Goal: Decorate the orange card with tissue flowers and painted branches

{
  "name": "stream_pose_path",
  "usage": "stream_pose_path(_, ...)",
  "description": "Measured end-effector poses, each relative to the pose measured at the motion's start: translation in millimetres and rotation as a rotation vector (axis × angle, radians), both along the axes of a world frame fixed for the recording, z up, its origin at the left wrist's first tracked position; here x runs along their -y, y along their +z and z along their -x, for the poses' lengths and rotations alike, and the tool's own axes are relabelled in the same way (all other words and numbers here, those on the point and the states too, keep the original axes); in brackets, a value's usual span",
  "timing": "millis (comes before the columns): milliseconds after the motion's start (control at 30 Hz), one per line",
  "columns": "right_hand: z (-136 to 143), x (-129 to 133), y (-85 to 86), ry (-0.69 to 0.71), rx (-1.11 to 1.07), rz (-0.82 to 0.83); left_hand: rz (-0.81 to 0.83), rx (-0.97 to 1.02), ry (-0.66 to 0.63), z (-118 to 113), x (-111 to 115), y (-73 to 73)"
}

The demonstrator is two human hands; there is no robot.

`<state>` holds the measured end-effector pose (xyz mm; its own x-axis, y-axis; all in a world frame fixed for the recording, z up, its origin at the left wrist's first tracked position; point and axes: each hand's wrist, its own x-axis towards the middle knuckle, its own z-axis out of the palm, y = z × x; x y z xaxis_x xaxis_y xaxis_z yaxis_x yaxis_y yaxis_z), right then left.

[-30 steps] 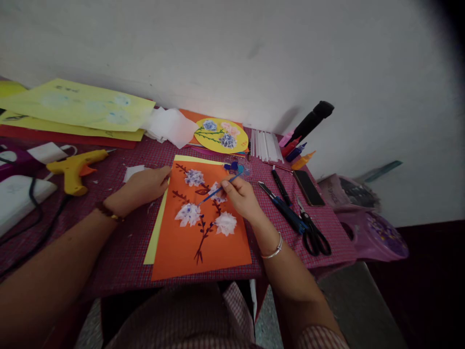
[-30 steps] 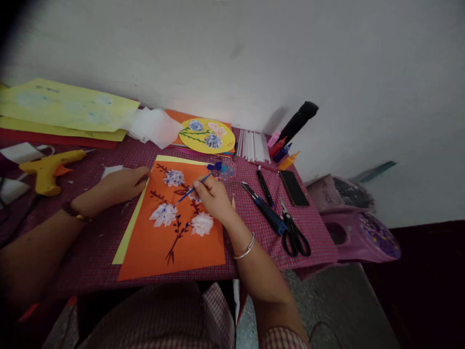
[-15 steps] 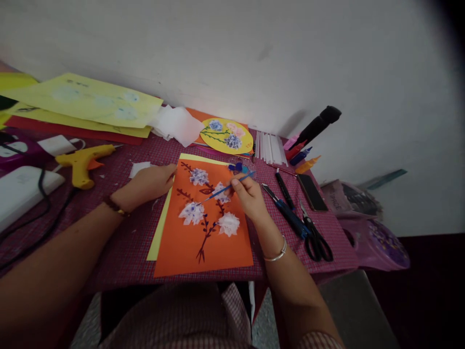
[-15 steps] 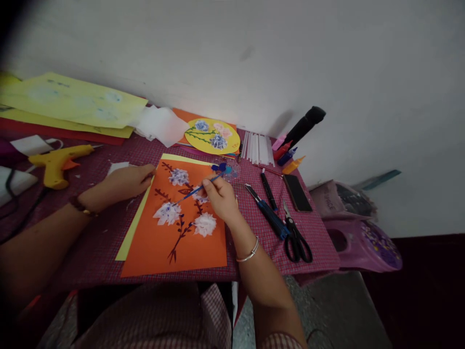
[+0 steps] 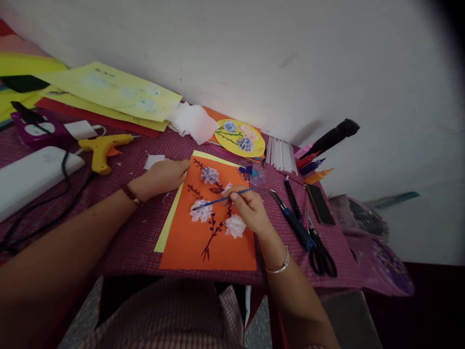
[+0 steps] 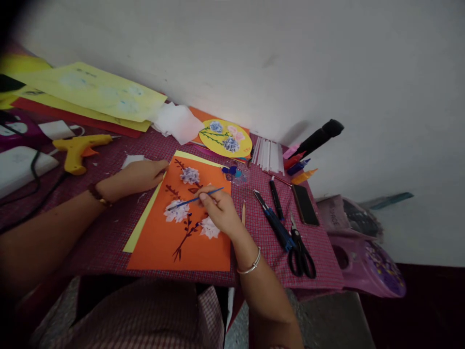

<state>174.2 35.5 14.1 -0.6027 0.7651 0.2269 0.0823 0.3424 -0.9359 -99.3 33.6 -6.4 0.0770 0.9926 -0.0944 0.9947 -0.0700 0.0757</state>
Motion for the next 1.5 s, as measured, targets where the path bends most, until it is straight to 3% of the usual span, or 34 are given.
stream_pose_path(567,2.9,-1.4,-3.4,0.026,0.029,0.017,0.023,-0.026,0.01,-3.6,2.3,7.3)
stream_pose_path(767,-3.4,-4.2,1.2,-0.045,-0.033,0.083,0.023,-0.012,0.002,-3.0,1.8,6.0)
stream_pose_path(967,-1.4,-5.1,-1.3,0.038,0.056,0.065,0.025,0.0,0.004,-2.3,1.0,5.3)
stream_pose_path(1133,-3.0,-5.1,2.0,-0.027,0.026,0.081,0.024,-0.016,0.0,-1.9,1.0,4.5)
stream_pose_path(1333,-3.2,-4.3,3.8,0.0,0.042,0.073,0.039,0.0,0.013,-4.6,2.2,9.6)
stream_pose_path(1500,-12.3,-6.8,9.1,-0.134,-0.097,0.045,0.021,0.01,-0.002,-5.2,3.6,12.0)
